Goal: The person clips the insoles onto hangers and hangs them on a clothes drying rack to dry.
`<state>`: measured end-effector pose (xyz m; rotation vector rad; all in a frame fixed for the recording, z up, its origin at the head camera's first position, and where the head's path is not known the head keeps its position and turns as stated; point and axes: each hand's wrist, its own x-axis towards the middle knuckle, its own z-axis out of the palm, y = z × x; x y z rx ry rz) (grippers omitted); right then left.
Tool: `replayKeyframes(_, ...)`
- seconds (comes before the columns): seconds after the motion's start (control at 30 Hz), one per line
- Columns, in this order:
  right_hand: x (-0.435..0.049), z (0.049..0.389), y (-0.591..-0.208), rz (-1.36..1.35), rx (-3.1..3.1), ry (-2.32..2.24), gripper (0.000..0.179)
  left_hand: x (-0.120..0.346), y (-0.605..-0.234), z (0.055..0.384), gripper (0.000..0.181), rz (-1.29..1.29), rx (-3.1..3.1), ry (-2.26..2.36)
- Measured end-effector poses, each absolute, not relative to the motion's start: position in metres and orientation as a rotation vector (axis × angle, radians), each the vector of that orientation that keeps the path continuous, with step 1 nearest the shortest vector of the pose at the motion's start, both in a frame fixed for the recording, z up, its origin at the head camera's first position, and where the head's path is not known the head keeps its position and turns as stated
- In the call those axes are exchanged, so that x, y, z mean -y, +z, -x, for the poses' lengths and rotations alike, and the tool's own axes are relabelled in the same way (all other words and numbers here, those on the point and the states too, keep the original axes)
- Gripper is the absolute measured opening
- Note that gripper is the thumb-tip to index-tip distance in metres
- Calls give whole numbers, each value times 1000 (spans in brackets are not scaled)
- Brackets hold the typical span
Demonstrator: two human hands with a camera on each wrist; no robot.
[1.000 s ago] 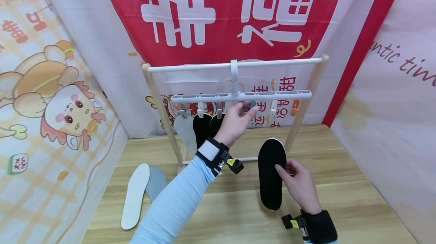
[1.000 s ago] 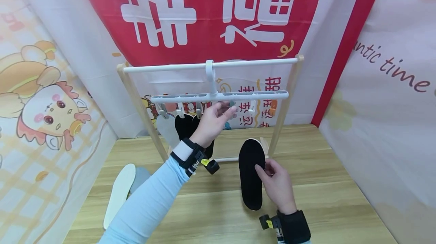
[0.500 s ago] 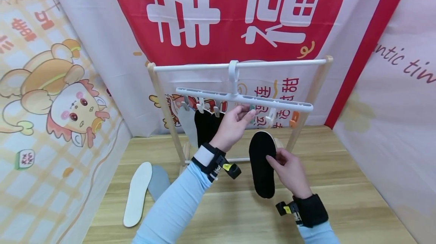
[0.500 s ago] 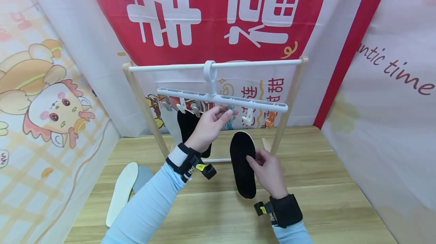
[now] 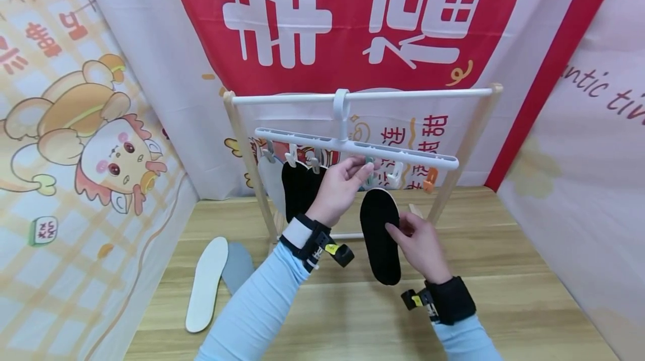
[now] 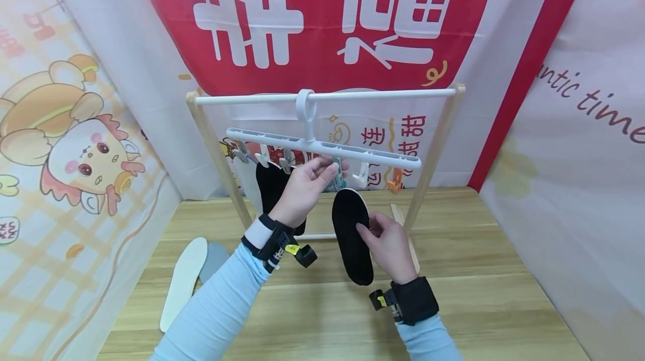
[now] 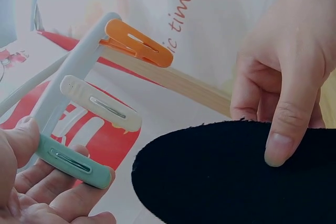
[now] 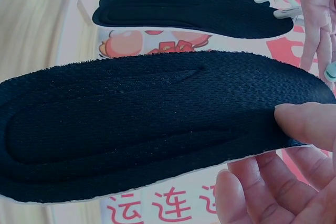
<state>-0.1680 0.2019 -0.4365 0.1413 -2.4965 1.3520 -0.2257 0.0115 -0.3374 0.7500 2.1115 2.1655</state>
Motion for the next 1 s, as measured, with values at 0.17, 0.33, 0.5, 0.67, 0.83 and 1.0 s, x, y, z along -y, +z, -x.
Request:
replayKeyframes(0.17, -199, 170, -435, -165, 2485, 1361, 16, -12, -336, 225, 34, -746, -2099, 2175)
replayKeyframes(0.33, -198, 170, -431, -165, 2485, 1371, 17, -15, -335, 226, 33, -758, -2064, 2200)
replayKeyframes(0.5, -197, 170, -428, -168, 2486, 1370, 16, -17, -335, 226, 31, -756, -2054, 2204)
replayKeyframes(0.67, -198, 169, -428, -165, 2487, 1390, 15, -20, -335, 226, 34, -733, -2061, 2206)
replayKeyframes(0.83, -197, 168, -429, -159, 2486, 1406, 16, -23, -334, 225, 34, -706, -2054, 2237)
replayKeyframes(1.0, -197, 166, -428, -156, 2475, 1399, 16, -26, -334, 224, 34, -692, -2026, 2289)
